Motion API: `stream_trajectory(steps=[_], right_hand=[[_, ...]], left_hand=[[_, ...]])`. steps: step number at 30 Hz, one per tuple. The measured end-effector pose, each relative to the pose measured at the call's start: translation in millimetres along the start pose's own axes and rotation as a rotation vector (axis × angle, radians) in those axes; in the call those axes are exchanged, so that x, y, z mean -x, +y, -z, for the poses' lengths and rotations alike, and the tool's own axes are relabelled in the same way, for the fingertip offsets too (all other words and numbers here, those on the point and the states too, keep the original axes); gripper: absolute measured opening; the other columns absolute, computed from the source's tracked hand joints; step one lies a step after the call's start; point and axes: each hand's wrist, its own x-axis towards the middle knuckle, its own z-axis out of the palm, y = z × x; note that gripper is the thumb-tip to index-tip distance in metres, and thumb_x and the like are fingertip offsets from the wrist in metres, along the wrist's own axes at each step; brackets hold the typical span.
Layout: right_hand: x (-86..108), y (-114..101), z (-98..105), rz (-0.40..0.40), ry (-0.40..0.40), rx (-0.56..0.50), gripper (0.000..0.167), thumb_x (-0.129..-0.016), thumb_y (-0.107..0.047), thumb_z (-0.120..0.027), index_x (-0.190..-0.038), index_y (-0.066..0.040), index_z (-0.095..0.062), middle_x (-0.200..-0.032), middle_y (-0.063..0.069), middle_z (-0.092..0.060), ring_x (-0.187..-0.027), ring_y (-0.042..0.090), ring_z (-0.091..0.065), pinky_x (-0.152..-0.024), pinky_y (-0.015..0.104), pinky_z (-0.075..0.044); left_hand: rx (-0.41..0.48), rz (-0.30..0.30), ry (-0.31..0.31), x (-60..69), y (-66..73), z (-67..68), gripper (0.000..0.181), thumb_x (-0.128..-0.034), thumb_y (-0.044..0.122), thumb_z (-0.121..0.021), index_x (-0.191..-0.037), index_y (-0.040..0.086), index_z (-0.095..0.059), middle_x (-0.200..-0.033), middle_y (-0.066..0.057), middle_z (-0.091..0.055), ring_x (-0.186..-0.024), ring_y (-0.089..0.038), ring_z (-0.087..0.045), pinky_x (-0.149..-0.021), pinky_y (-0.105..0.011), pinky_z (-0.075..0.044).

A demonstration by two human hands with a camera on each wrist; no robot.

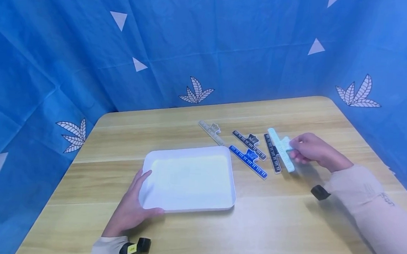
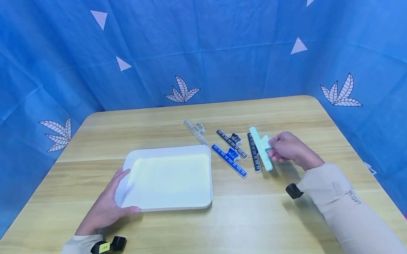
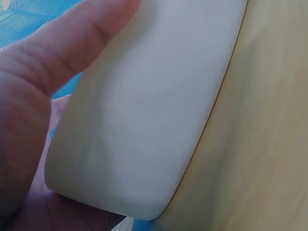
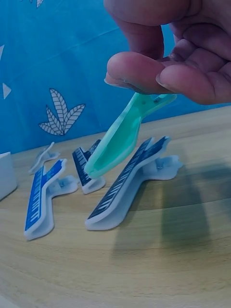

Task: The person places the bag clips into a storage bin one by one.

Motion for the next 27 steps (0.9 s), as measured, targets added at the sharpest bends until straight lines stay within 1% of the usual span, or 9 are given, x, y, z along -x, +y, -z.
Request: stream_trajectory(steps=[7,10,19,27], right_hand=[[0.2,-4.3,-5.1,-0.005,0.000,0.002,0.045,-0.103,-0.015,-0.036,-0.131,0.020,-0.035,-0.081,0.010,-0.060,-0.065,0.013,-0.056,-0.055,0.023,-0.050],[-0.2,-5.5,-6.5,-0.002,-0.001,-0.002,0.045,-0.104,-0.015,-0.036,-0.131,0.020,-0.035,-0.081,0.010,-0.060,-0.064,0.013,-0.056,-0.055,0.023,-0.050],[-1.8,-9.3,-9.9,0.002,-0.011,0.001,0.044,-0.104,-0.015,-0.037,-0.131,0.020,-0.035,-0.079,0.008,-0.061,-0.063,0.012,-0.056,-0.054,0.023,-0.051],[-1.0,-12.0,-13.3,0.004,-0.019,0.006,0.043,-0.104,-0.015,-0.038,-0.130,0.019,-0.037,-0.080,0.009,-0.061,-0.063,0.013,-0.056,-0.055,0.023,-0.050]], left_hand=[[-0.001,-0.016,-0.001,0.4,-1.6,1.1,0.115,-0.0635,0.050,-0.087,-0.154,0.020,-0.023,-0.160,-0.019,-0.003,-0.141,-0.047,-0.016,-0.102,-0.072,-0.023],[0.009,-0.015,-0.001,0.8,-1.7,1.2,0.114,-0.0635,0.050,-0.087,-0.154,0.021,-0.023,-0.161,-0.018,-0.003,-0.142,-0.046,-0.015,-0.103,-0.071,-0.023],[0.024,-0.018,0.000,0.8,0.1,2.3,0.114,-0.0635,0.047,-0.088,-0.154,0.022,-0.022,-0.160,-0.019,-0.003,-0.141,-0.047,-0.015,-0.103,-0.071,-0.022],[0.031,-0.002,-0.003,1.0,1.2,2.1,0.116,-0.0624,0.050,-0.088,-0.154,0.022,-0.022,-0.161,-0.016,-0.003,-0.142,-0.045,-0.015,-0.103,-0.071,-0.022]])
